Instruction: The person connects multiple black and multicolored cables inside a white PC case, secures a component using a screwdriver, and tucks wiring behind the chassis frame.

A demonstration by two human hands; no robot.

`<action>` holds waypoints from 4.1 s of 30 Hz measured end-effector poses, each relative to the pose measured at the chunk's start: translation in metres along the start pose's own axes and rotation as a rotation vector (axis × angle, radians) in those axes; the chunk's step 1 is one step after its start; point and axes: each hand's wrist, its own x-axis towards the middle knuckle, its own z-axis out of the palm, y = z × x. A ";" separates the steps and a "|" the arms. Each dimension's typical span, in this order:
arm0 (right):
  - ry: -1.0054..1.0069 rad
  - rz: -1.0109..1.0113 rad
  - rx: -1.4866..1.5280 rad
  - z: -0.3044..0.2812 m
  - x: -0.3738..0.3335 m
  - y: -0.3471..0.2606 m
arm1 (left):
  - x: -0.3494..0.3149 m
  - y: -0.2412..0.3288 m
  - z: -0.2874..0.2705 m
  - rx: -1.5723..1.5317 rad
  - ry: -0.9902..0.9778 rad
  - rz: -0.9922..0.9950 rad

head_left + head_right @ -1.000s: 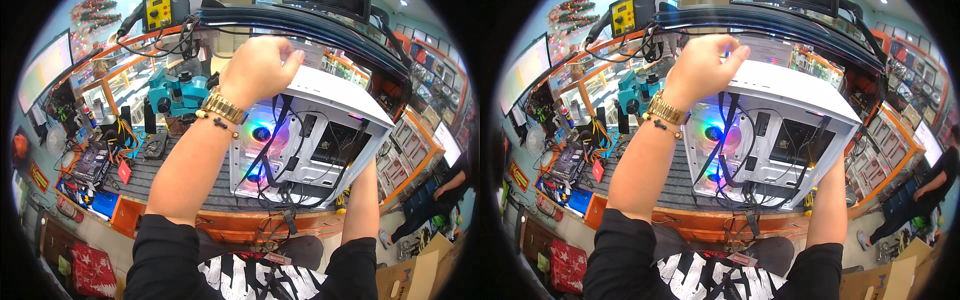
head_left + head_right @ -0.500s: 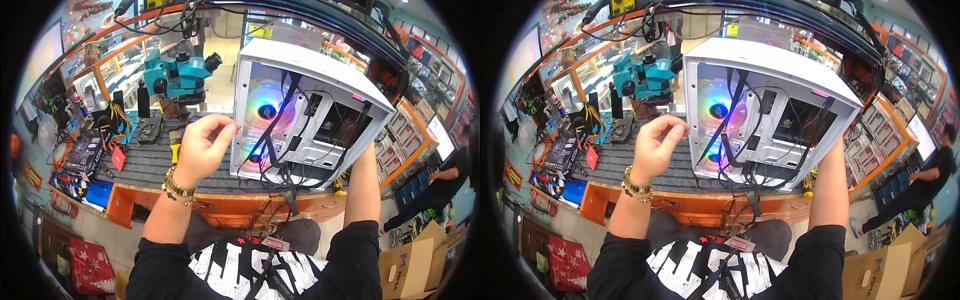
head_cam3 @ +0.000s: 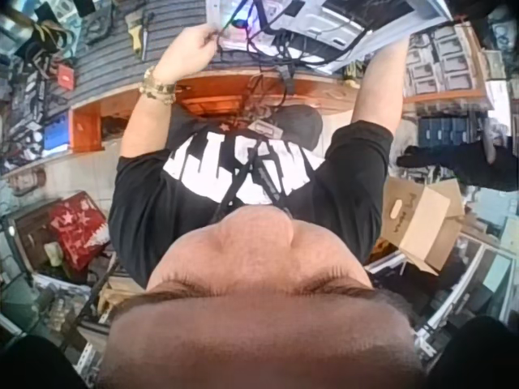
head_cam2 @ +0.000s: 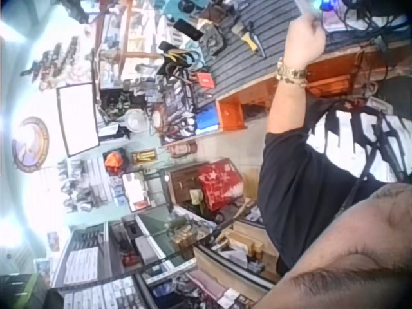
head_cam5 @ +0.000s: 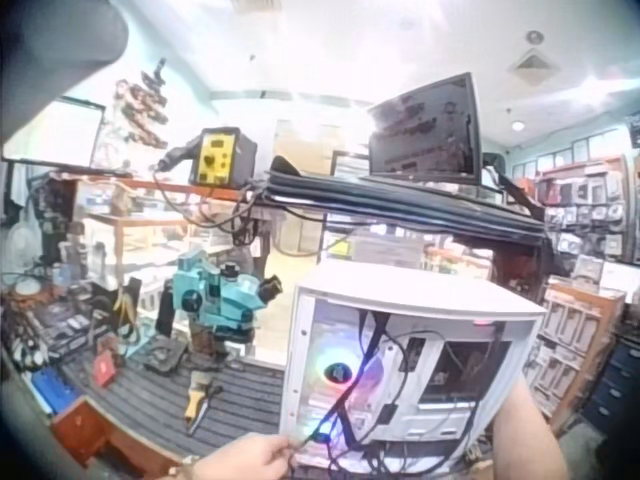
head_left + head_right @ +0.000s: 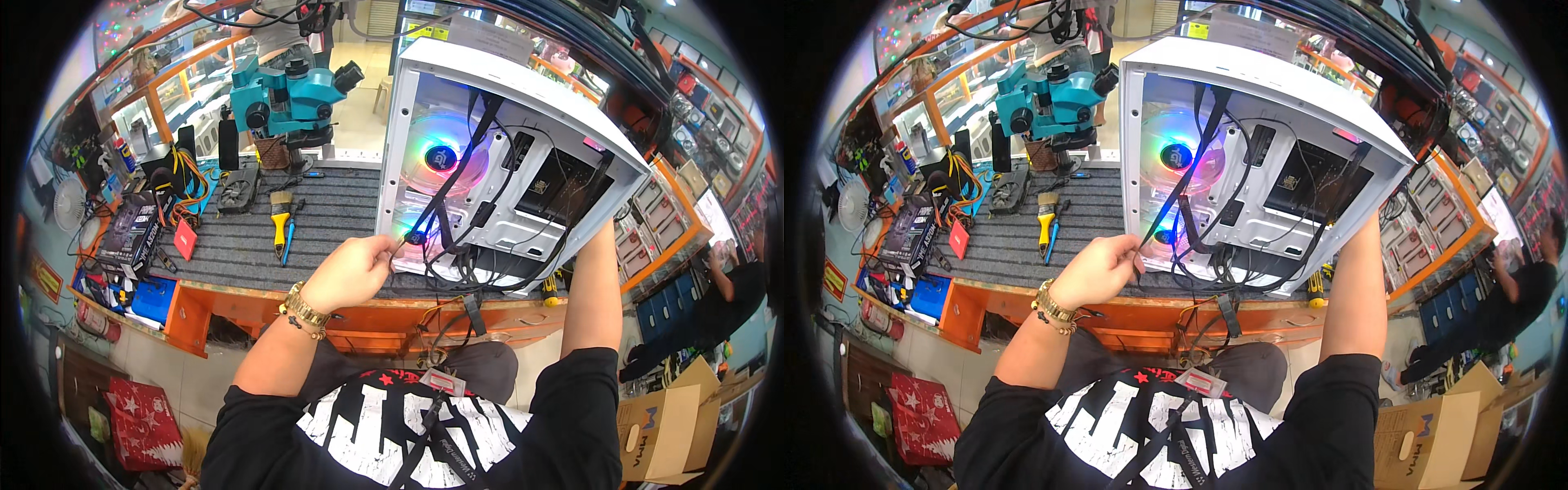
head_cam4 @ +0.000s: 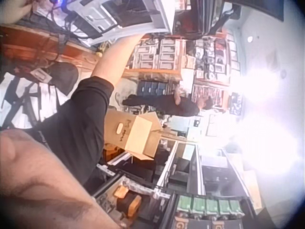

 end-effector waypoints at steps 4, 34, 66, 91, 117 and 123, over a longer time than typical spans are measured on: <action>0.001 0.000 0.001 -0.001 0.000 0.000 | 0.002 -0.009 0.006 0.075 0.012 -0.007; 0.019 0.015 0.014 0.000 0.007 0.009 | -0.016 -0.002 -0.016 0.073 0.165 -0.062; 0.111 -0.017 -0.095 -0.032 0.007 0.018 | -0.032 -0.114 0.016 -0.214 0.497 -0.111; -0.752 -0.099 -1.648 -0.059 -0.107 0.059 | -0.042 -0.130 0.024 0.017 0.476 -0.089; -0.748 -0.109 -1.628 -0.074 -0.119 0.046 | -0.043 -0.129 0.022 0.255 0.394 -0.049; -0.581 -0.196 -1.457 -0.074 -0.123 0.025 | -0.044 -0.122 0.024 0.269 0.429 -0.052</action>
